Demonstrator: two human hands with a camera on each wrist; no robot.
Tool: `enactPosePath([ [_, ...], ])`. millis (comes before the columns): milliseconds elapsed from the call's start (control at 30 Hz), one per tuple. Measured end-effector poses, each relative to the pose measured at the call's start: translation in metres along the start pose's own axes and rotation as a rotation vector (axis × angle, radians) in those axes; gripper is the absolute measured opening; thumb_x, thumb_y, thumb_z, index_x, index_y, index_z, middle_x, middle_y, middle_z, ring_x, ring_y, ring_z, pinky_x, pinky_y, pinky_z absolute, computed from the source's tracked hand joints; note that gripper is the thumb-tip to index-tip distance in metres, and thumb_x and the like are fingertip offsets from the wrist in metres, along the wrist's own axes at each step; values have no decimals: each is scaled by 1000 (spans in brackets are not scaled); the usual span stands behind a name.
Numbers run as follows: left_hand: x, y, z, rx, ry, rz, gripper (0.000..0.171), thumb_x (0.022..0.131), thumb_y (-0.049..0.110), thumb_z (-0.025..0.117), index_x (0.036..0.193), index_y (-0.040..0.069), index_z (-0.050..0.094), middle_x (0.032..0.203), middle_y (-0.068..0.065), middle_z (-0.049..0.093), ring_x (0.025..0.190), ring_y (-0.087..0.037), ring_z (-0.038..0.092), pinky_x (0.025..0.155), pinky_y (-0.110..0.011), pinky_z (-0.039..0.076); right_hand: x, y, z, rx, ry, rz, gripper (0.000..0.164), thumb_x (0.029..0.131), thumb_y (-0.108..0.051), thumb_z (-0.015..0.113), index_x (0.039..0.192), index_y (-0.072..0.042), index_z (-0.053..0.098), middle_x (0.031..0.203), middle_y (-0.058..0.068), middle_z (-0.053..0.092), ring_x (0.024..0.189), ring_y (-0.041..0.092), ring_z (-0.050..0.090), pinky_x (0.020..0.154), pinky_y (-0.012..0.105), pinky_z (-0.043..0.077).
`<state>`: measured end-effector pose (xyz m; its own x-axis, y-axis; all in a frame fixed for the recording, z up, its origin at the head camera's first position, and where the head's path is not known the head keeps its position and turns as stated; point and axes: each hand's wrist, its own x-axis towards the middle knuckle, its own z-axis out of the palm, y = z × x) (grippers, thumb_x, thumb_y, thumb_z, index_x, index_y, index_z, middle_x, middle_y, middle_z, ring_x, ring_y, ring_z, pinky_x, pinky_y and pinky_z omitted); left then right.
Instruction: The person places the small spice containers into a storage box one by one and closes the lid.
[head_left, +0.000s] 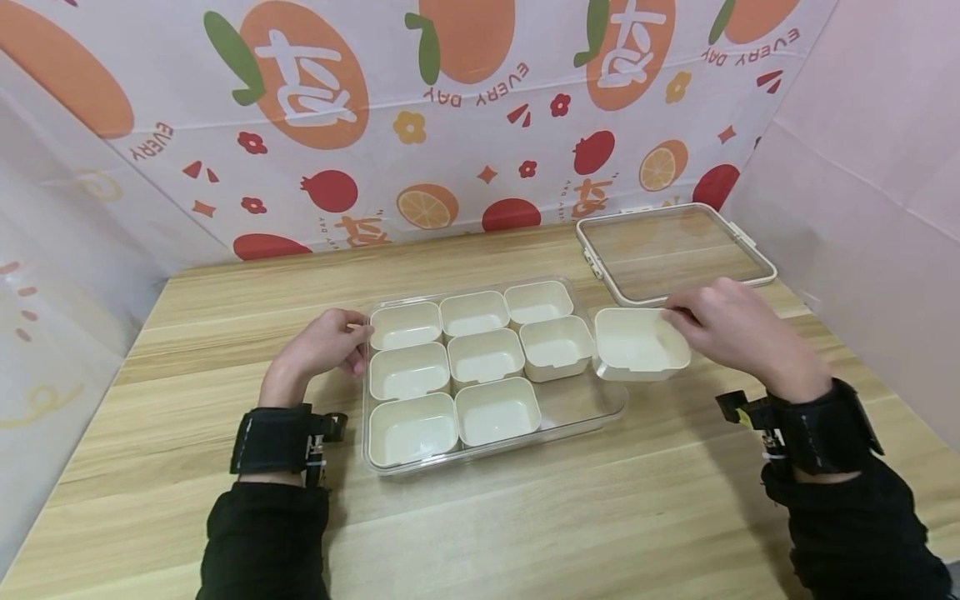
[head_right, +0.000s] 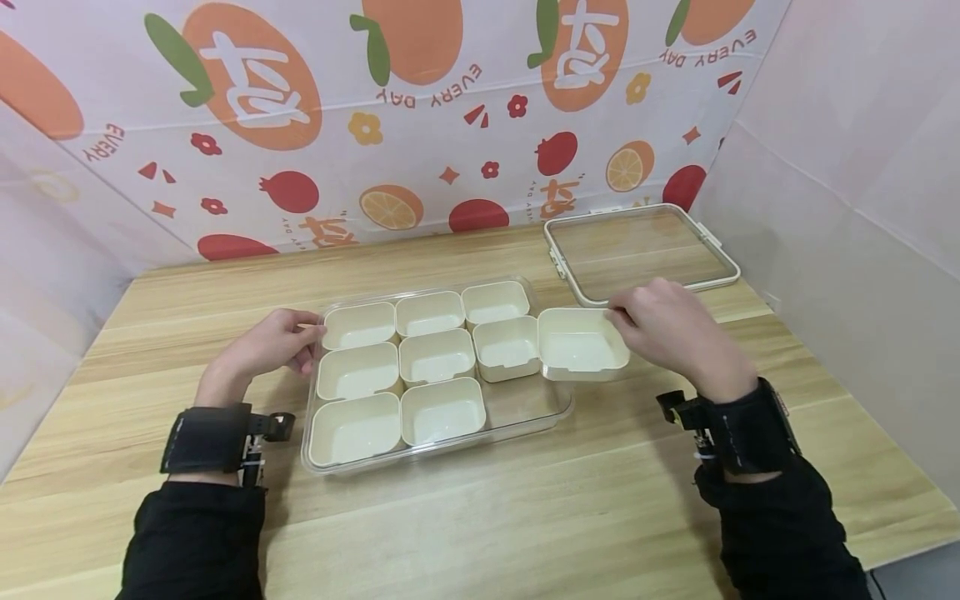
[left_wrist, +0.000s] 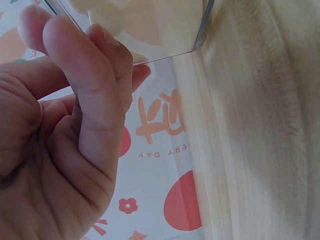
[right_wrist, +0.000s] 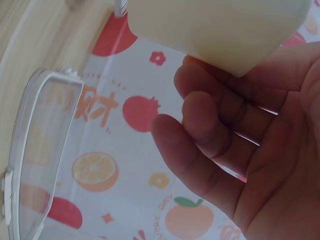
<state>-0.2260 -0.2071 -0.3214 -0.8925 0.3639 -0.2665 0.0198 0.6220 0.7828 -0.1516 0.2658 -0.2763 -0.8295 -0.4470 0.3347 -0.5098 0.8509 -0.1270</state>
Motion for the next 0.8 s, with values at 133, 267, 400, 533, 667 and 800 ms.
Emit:
enactPosePath([
  [133,0,0,0,5,-1,4,37,107,4,41,132,-23,41,69,-6,60,57,-12,58,59,-29,56,5,-8,2,15,-8,-22,12,89,0,67,80,-6,73,66,-3,62,57,13,49,57,39,44],
  [267,-1,1,0,6,0,7,36,106,3,41,132,-22,42,69,-6,60,57,-12,59,60,-29,57,9,-15,4,29,-21,-39,11,89,0,67,81,-6,73,68,-1,64,58,14,52,58,41,46],
  [400,0,1,0,2,2,7,35,107,4,41,130,-22,43,70,-6,60,57,-13,59,59,-30,57,12,-20,8,43,-43,-55,9,90,-1,68,84,-4,75,72,2,68,62,16,59,60,43,50],
  [533,0,1,0,-7,3,2,35,107,4,41,131,-22,43,70,-6,60,57,-13,59,59,-30,57,15,-24,11,58,-50,-76,8,90,-1,68,85,-2,75,72,2,69,61,16,59,60,43,51],
  [667,0,1,1,-9,3,0,36,106,4,41,131,-22,42,69,-6,60,57,-12,59,59,-29,57,17,-26,14,62,-53,-84,8,90,-1,69,86,-2,76,71,2,68,60,14,57,59,41,50],
  [800,0,1,0,-6,1,1,37,107,4,41,132,-23,41,69,-6,60,56,-12,59,59,-28,57,19,-29,16,61,-66,-84,8,90,-3,69,87,-1,76,72,2,69,60,14,55,58,40,48],
])
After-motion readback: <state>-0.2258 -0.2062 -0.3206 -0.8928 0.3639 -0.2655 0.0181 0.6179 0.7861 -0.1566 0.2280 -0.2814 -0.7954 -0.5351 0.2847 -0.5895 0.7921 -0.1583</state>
